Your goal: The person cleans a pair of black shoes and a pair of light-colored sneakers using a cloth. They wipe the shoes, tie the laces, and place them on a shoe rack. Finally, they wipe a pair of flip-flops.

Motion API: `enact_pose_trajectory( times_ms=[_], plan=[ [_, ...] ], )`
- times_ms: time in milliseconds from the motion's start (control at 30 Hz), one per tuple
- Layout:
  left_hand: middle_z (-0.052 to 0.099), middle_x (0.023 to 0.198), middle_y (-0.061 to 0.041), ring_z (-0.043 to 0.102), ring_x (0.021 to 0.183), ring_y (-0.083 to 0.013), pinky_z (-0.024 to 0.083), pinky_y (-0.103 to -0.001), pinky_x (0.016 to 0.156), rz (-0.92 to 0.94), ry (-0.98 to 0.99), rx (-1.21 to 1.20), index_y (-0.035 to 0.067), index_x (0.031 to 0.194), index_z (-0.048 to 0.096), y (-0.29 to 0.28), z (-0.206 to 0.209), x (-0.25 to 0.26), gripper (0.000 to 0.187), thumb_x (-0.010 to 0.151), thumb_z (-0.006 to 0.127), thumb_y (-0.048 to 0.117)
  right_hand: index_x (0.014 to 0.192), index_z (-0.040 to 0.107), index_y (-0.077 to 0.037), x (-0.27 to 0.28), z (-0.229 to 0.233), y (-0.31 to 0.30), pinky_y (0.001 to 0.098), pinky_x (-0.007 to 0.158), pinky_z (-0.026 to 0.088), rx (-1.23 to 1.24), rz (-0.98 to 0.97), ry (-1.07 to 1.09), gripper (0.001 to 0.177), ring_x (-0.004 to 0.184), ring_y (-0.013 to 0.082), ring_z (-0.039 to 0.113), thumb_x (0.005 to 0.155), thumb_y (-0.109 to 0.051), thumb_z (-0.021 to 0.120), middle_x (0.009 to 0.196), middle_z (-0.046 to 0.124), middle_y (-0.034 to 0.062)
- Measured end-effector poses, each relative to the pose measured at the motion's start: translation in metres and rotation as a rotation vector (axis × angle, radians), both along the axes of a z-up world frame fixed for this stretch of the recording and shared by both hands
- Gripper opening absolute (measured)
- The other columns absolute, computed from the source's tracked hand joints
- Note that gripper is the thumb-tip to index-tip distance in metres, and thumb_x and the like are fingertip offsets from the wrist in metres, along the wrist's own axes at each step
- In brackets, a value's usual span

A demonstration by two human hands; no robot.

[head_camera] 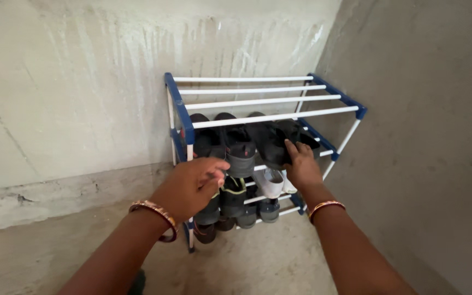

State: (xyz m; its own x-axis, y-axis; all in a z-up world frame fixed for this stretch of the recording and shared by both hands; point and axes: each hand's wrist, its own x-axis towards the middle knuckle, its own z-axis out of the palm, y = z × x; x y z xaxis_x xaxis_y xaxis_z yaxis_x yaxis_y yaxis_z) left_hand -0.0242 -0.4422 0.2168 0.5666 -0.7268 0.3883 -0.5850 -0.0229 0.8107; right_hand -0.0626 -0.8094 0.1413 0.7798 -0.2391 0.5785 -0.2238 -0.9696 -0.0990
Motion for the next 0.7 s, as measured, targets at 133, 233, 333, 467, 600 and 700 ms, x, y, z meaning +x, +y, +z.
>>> enact_pose_trajectory(
  times_ms=[133, 233, 333, 467, 600, 700],
  plan=[
    [0.076, 0.105, -0.009, 0.077, 0.091, -0.0180, 0.060, -0.031, 0.083, -0.016, -0.047, 0.025, 0.007, 0.125, 0.065, 0.004, 0.009, 0.000, 0.034, 0.091, 0.061, 0.012, 0.151, 0.046, -0.016, -0.027, 0.010, 0.010, 0.0451, 0.109, 0.041, 0.072, -0.051, 0.044, 0.081, 0.136, 0.0426, 0.046, 0.077, -0.008, 0.077, 0.148, 0.047, 0.0230],
    [0.077, 0.105, -0.009, 0.076, 0.092, -0.0178, 0.060, -0.031, 0.084, -0.054, -0.096, 0.004, 0.007, 0.124, 0.066, 0.007, 0.021, -0.003, 0.033, 0.091, 0.061, 0.011, 0.147, 0.050, -0.017, -0.051, 0.028, 0.025, 0.0445, 0.108, 0.044, 0.147, -0.125, 0.170, 0.072, 0.131, 0.0409, 0.052, 0.080, -0.011, 0.077, 0.147, 0.050, 0.0205],
    [0.078, 0.103, -0.010, 0.077, 0.090, -0.0180, 0.061, -0.031, 0.081, -0.122, -0.089, 0.005, 0.006, 0.122, 0.066, -0.003, 0.034, -0.015, 0.032, 0.091, 0.062, 0.011, 0.138, 0.059, -0.017, -0.086, 0.046, 0.036, 0.0440, 0.105, 0.048, 0.223, -0.154, 0.284, 0.059, 0.125, 0.0378, 0.057, 0.083, -0.015, 0.077, 0.141, 0.057, 0.0165],
    [0.078, 0.100, -0.009, 0.077, 0.083, -0.0206, 0.060, -0.033, 0.076, -0.193, -0.001, 0.115, 0.009, 0.122, 0.067, -0.025, 0.037, -0.039, 0.032, 0.091, 0.065, 0.015, 0.123, 0.071, -0.013, -0.136, 0.062, 0.059, 0.0434, 0.101, 0.050, 0.225, -0.041, 0.183, 0.043, 0.120, 0.0371, 0.061, 0.081, -0.015, 0.078, 0.132, 0.064, 0.0164],
    [0.079, 0.100, -0.008, 0.078, 0.084, -0.0188, 0.060, -0.031, 0.077, -0.325, -0.001, 0.035, 0.010, 0.122, 0.069, -0.057, 0.030, -0.075, 0.033, 0.089, 0.065, 0.013, 0.119, 0.071, -0.012, -0.196, 0.070, 0.074, 0.0400, 0.098, 0.054, 0.343, -0.133, 0.182, 0.036, 0.111, 0.0335, 0.068, 0.084, -0.016, 0.073, 0.125, 0.069, 0.0142],
    [0.078, 0.101, -0.007, 0.077, 0.087, -0.0179, 0.060, -0.031, 0.077, -0.442, 0.043, 0.025, 0.010, 0.123, 0.068, -0.073, 0.023, -0.110, 0.034, 0.089, 0.065, 0.013, 0.114, 0.074, -0.009, -0.261, 0.070, 0.085, 0.0418, 0.099, 0.052, 0.202, -0.120, 0.141, 0.031, 0.116, 0.0369, 0.065, 0.085, -0.017, 0.077, 0.126, 0.069, 0.0158]
  ],
)
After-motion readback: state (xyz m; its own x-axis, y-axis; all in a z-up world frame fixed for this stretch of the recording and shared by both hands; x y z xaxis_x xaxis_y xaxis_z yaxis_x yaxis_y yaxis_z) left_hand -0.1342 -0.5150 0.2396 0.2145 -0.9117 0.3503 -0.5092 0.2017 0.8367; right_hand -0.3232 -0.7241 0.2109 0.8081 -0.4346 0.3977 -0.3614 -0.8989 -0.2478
